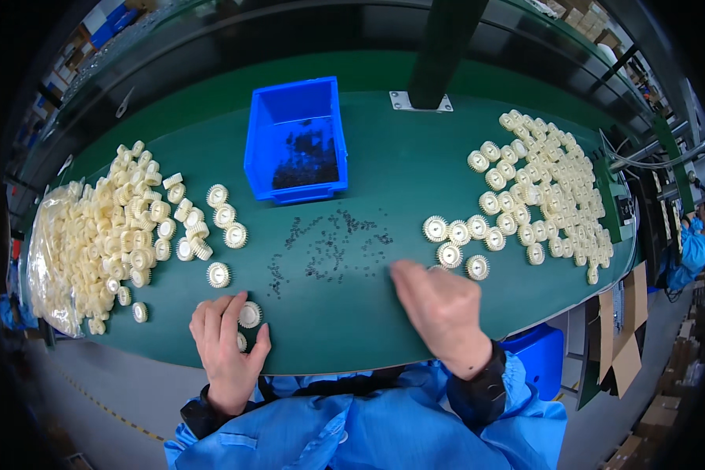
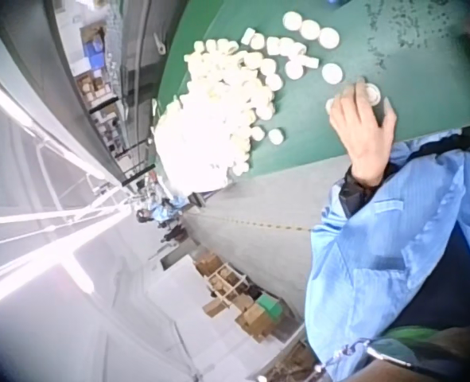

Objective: Assembling small white plastic gear-like components by inserting tiny black pins into them.

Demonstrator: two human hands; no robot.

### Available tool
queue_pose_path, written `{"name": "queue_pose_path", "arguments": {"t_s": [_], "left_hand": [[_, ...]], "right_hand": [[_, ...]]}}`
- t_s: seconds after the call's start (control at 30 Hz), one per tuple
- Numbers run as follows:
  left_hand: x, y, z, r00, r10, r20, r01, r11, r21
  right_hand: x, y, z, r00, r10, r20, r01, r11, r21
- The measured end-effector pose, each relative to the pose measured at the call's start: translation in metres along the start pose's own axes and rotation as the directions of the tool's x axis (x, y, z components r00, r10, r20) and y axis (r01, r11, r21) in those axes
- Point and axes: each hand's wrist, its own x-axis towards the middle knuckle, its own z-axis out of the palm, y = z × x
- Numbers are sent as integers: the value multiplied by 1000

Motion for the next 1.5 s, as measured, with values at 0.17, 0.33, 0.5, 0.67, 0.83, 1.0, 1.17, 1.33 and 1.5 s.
{"name": "queue_pose_path", "arguments": {"t_s": [0.17, 0.33, 0.5, 0.67, 0.83, 1.0, 1.17, 1.33, 1.5], "left_hand": [[-1, -3, 8, 998, 8, -55, -13, 996, -91], [3, 8, 0, 993, -2, -115, -31, 960, -280], [12, 30, -1, 975, -149, 167, 223, 594, -773], [20, 34, 5, 976, 19, 216, 162, 600, -783], [21, 38, 9, 972, 32, 234, 175, 568, -804], [24, 32, 7, 981, 109, 160, 58, 624, -779], [23, 39, 6, 958, -44, 285, 288, 158, -945], [21, 40, 9, 953, -12, 303, 303, 51, -952], [20, 40, 14, 958, 6, 285, 285, 32, -958]], "right_hand": [[4, -7, 10, 988, -92, 122, 92, 996, 1], [10, -7, 3, 943, -185, 278, 223, 968, -113], [5, -3, 15, 953, -199, 227, 237, 960, -151], [1, -22, 14, 972, 65, 226, -160, 886, 436], [2, -44, 9, 922, 93, 376, -324, 717, 617], [1, -46, 2, 873, 254, 416, -480, 595, 645], [1, -53, 0, 820, 284, 497, -570, 475, 671], [2, -59, 2, 792, 275, 545, -611, 369, 701], [-1, -58, 6, 793, 276, 543, -609, 343, 715]]}}
